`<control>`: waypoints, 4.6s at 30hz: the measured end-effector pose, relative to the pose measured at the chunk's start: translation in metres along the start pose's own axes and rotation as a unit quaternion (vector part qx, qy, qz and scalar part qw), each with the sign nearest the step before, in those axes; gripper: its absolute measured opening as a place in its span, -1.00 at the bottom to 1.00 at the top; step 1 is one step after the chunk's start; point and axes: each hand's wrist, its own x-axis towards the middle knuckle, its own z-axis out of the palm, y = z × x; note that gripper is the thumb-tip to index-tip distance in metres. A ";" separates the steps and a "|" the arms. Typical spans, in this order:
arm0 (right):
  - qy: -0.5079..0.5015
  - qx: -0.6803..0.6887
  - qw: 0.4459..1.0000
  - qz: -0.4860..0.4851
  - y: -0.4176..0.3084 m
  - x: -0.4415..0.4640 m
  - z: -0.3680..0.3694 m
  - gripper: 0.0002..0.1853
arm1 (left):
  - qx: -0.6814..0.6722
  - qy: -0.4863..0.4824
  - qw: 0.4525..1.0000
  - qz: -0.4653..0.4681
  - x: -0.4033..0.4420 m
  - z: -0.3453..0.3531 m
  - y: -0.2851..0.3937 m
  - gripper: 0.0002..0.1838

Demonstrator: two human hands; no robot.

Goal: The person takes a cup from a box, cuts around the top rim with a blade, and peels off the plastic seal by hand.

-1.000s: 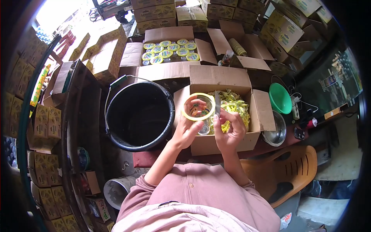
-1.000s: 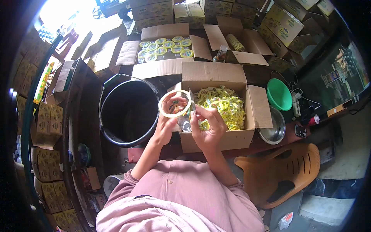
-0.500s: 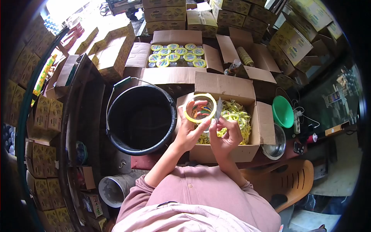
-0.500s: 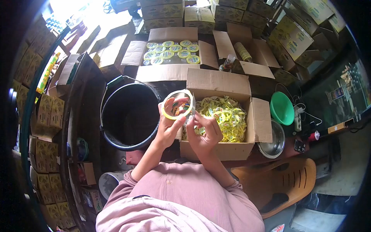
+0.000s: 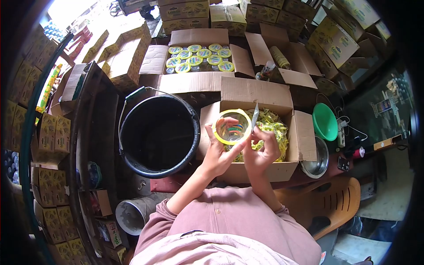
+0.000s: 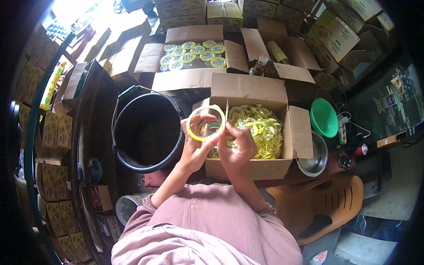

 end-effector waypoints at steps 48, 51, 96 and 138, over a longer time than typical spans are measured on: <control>-0.014 0.003 0.999 0.032 0.009 -0.008 -0.006 -0.84 | 0.003 -0.014 0.999 -0.041 0.002 -0.002 -0.014 -0.42; -0.020 -0.023 0.998 0.053 0.010 -0.005 -0.011 -0.84 | 0.008 -0.042 0.998 -0.040 -0.004 0.001 -0.014 -0.42; -0.050 -0.012 0.998 0.032 0.056 0.004 -0.096 -0.83 | -0.078 -0.038 0.992 -0.097 -0.017 0.089 -0.029 -0.43; -0.056 0.000 0.996 0.063 0.061 -0.010 -0.084 -0.85 | -0.147 -0.073 0.978 -0.125 -0.008 0.063 -0.061 -0.38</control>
